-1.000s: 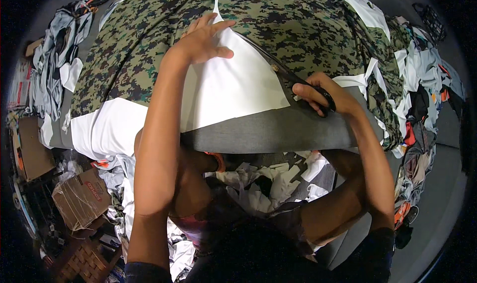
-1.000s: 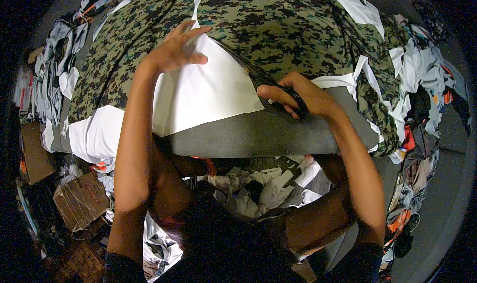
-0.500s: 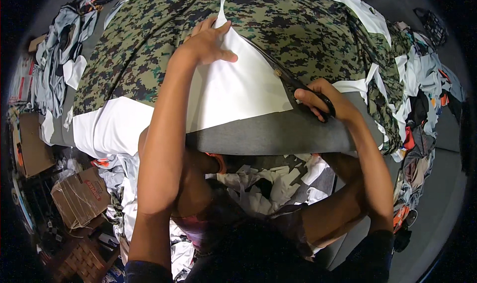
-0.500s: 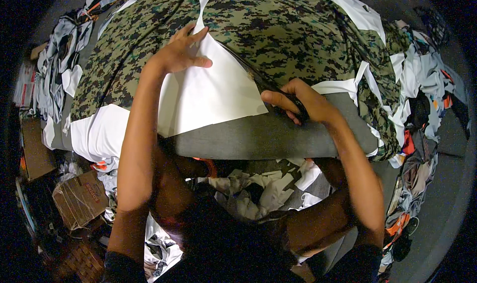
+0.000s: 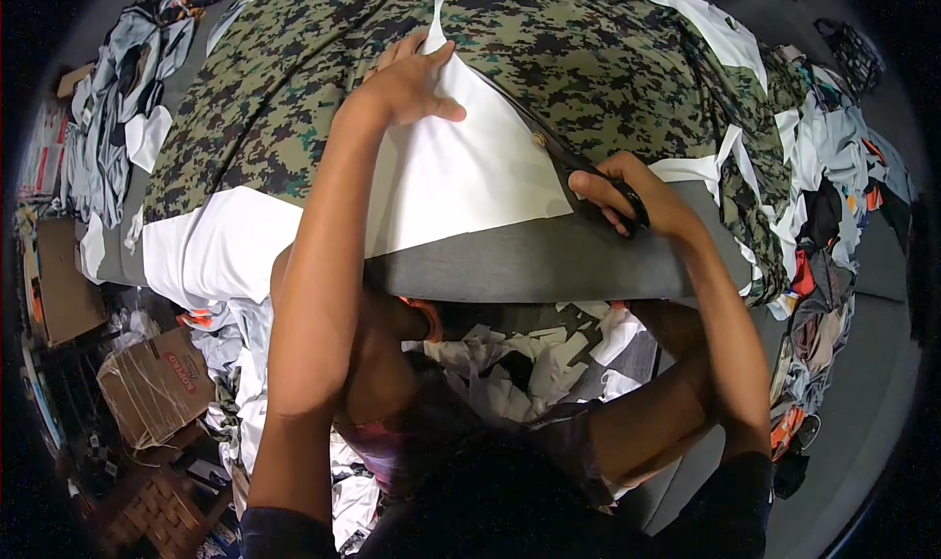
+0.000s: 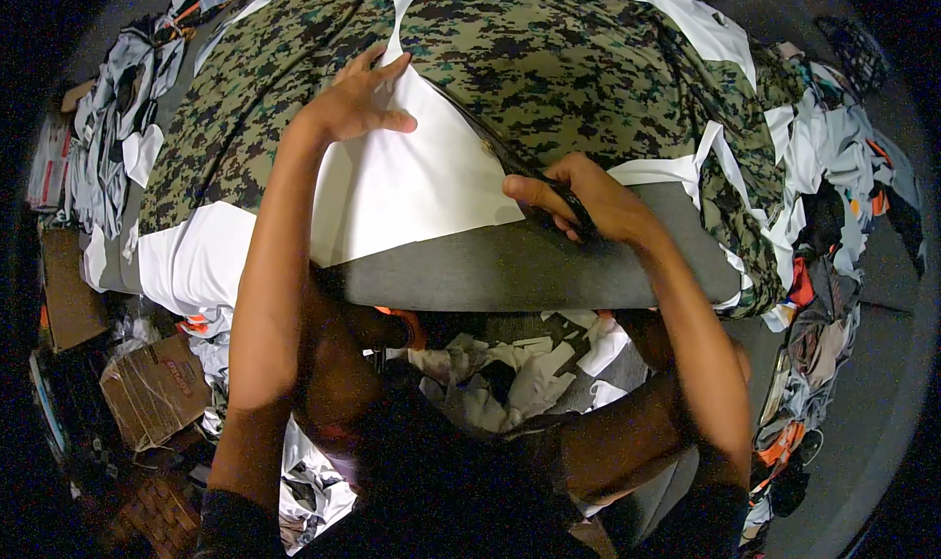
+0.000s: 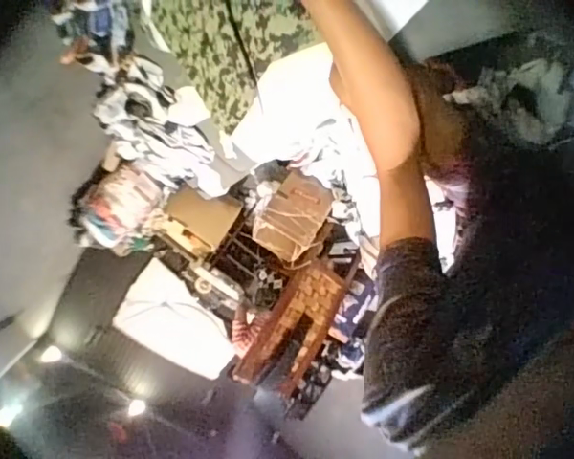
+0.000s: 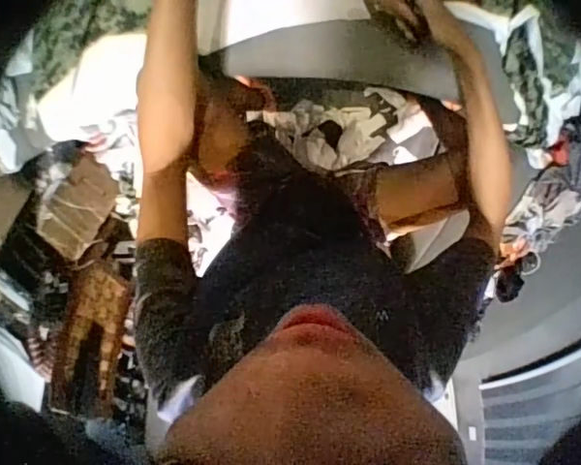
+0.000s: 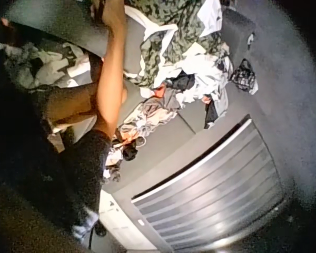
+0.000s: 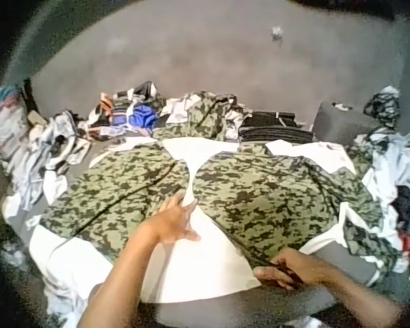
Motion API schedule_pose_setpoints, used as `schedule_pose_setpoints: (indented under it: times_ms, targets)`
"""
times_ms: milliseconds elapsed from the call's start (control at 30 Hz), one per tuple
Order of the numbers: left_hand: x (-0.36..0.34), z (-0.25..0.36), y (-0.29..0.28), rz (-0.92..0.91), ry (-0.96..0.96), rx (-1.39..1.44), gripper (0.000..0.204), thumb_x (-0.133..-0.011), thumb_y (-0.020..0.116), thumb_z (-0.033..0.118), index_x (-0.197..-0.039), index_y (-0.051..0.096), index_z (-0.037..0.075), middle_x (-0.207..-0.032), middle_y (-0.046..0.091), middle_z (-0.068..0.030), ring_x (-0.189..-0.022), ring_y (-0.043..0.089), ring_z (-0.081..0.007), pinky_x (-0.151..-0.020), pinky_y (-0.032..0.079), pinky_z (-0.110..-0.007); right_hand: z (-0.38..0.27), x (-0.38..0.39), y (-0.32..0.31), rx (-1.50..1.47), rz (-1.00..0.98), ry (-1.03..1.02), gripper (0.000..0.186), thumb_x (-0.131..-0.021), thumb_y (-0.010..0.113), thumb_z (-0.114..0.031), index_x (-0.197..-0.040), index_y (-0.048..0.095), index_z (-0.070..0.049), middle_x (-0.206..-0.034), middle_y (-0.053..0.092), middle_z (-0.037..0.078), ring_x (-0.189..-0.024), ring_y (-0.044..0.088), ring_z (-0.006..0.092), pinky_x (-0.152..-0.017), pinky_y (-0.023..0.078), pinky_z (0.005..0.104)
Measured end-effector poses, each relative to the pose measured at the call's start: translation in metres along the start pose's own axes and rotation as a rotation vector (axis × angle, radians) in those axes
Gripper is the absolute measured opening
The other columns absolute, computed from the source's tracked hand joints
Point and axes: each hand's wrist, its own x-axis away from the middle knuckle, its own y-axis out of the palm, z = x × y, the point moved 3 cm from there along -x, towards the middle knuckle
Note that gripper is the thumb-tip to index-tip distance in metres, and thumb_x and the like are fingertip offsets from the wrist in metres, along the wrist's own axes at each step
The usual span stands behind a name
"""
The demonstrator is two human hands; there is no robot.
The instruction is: Cutting out specific shapes from a camouflage patterned fabric using scissors.
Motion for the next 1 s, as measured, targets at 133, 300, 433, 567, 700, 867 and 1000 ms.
schedule_pose_setpoints:
  times_ms: [133,300,433,567,700,867,1000]
  targets:
    - [0.003,0.008,-0.002,-0.044,-0.071,0.055,0.088,-0.067,0.076,0.043,-0.143,0.034,0.029,-0.153,0.019,-0.0033,-0.14,0.019,-0.025,-0.108,0.027,-0.047,0.004,0.001,0.0,0.002,0.07,0.034,0.047,-0.084,0.064,-0.046,-0.076,0.055,-0.001,-0.058,0.051,0.003,-0.045,0.043,0.007,-0.043,0.033,0.0207]
    - [0.003,0.006,-0.003,-0.048,-0.069,0.055,0.088,-0.067,0.076,0.042,-0.143,0.034,0.029,-0.153,0.018,-0.0032,-0.14,0.018,-0.0251,-0.109,0.026,-0.047,0.008,-0.002,0.0,0.0,0.03,0.0,0.047,-0.085,0.064,-0.046,-0.079,0.054,-0.001,-0.06,0.051,0.003,-0.045,0.042,0.007,-0.043,0.034,0.0209]
    - [0.003,0.004,-0.002,-0.043,-0.058,0.058,0.088,-0.067,0.076,0.043,-0.143,0.034,0.029,-0.153,0.018,-0.0029,-0.14,0.018,-0.0249,-0.109,0.026,-0.047,0.008,-0.003,0.001,-0.009,0.029,-0.008,0.045,-0.086,0.063,-0.045,-0.08,0.055,-0.001,-0.06,0.051,0.003,-0.046,0.042,0.007,-0.043,0.034,0.0208]
    - [0.001,0.003,-0.001,-0.045,-0.05,0.063,0.089,-0.066,0.077,0.043,-0.143,0.034,0.029,-0.153,0.018,-0.0027,-0.14,0.019,-0.0247,-0.11,0.026,-0.047,0.006,-0.008,-0.002,0.006,-0.023,0.008,0.043,-0.086,0.063,-0.043,-0.078,0.055,-0.001,-0.059,0.05,0.002,-0.045,0.042,0.0069,-0.043,0.034,0.0207]
    - [0.0,0.003,-0.001,-0.044,-0.047,0.065,0.09,-0.065,0.077,0.043,-0.143,0.034,0.029,-0.153,0.018,-0.0025,-0.14,0.019,-0.0246,-0.11,0.026,-0.047,0.005,-0.011,-0.002,0.013,-0.067,0.018,0.042,-0.087,0.063,-0.042,-0.075,0.055,-0.002,-0.058,0.05,0.002,-0.044,0.042,0.0067,-0.042,0.033,0.0205]
    - [0.001,0.0,-0.001,-0.033,-0.043,0.073,0.091,-0.064,0.077,0.043,-0.143,0.034,0.029,-0.153,0.018,-0.0023,-0.139,0.02,-0.0251,-0.11,0.026,-0.047,0.007,-0.01,0.001,-0.017,-0.017,-0.019,0.042,-0.086,0.063,-0.042,-0.069,0.055,-0.004,-0.055,0.05,0.001,-0.042,0.041,0.0063,-0.04,0.032,0.0203]
    - [0.001,0.0,0.0,-0.03,-0.038,0.092,0.091,-0.064,0.077,0.043,-0.143,0.034,0.029,-0.153,0.018,-0.0025,-0.139,0.02,-0.0259,-0.11,0.026,-0.047,0.009,-0.008,0.001,-0.011,0.048,-0.074,0.043,-0.086,0.064,-0.042,-0.067,0.056,-0.004,-0.053,0.049,0.0,-0.041,0.041,0.0058,-0.039,0.031,0.0202]
